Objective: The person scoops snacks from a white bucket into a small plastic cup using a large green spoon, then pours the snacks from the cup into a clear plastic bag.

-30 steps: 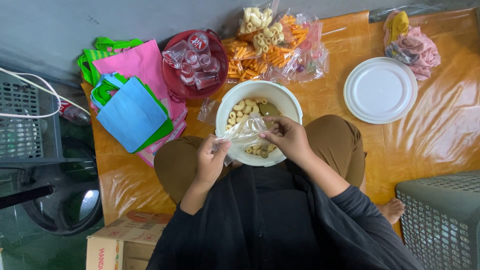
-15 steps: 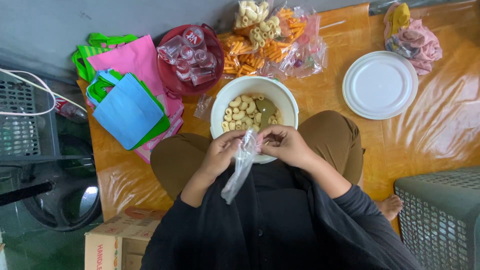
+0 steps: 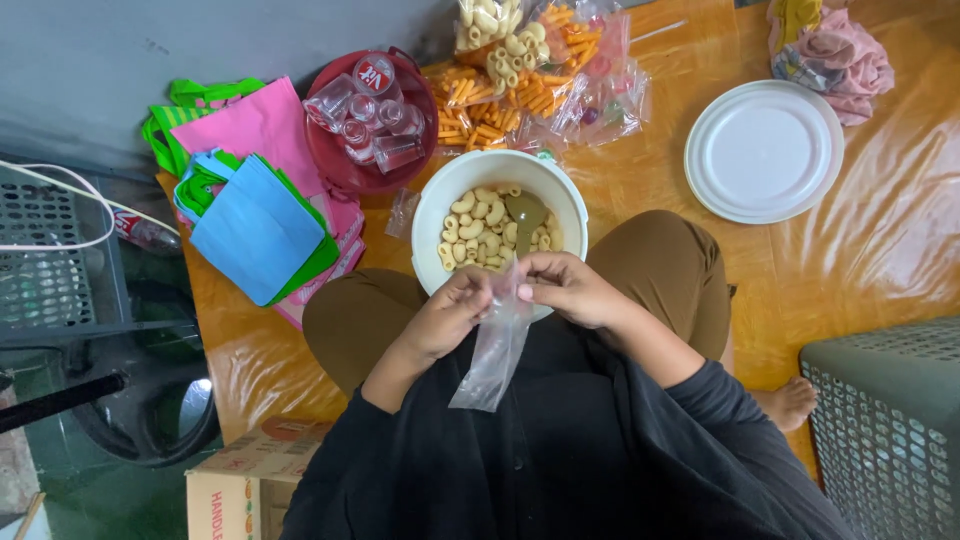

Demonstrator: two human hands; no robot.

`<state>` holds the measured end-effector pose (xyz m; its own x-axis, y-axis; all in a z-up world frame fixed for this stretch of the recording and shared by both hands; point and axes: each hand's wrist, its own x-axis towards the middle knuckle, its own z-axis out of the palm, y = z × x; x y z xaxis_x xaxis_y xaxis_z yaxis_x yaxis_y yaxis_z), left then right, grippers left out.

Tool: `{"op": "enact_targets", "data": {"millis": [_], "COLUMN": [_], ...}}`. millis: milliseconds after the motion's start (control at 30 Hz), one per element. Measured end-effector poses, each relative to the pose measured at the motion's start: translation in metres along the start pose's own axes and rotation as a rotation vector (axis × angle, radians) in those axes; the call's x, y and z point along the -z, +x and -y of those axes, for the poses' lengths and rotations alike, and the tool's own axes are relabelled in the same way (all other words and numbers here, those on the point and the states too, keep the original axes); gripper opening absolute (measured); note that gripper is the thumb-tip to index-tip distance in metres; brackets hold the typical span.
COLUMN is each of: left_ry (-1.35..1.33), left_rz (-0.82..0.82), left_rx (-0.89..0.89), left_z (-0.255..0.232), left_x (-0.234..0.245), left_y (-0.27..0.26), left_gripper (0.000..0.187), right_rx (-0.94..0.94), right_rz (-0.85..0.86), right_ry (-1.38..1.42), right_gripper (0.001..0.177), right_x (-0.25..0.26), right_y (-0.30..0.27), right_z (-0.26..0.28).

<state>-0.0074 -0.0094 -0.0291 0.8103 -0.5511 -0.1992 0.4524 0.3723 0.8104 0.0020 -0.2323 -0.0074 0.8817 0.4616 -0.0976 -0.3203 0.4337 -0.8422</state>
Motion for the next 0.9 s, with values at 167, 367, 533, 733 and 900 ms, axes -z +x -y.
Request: {"op": "enact_targets", "data": {"millis": [167,367,533,733,900], "left_ry": [-0.71,-0.281,0.543,1.148,1.137], "left_rz": [0.137,0.216,0.316,0.35,0.356], "left_rx": [0.119,0.057,0.207,0.446,0.377], "left_z": [-0.04,-0.041,-0.11,-0.122,-0.111], "left_x": [-0.029,-0.001,-0.016,-0.042,-0.033], "left_y": [0.006,0.017,0.017,0.023,0.025], "left_gripper": [0.009,0.09,0.111,0.092,0.097], "right_rx": [0.094,0.207,0.275,0.112,-0.065], "right_rz": [0.163,0.146,0.07,0.428,0.523], "right_ry": [0.103,-0.208,-0.645,-0.984,-1.051], "right_gripper": [0.015,0.013,0.009,0.018,0.023], "right_x": [0.011,-0.005,-0.028,-0.056,-0.038], "right_y": [0.0,0.002,0.0,0.001,-0.001], "right_z": [-0.006,0.034,0.068,0.073,0.015]}}
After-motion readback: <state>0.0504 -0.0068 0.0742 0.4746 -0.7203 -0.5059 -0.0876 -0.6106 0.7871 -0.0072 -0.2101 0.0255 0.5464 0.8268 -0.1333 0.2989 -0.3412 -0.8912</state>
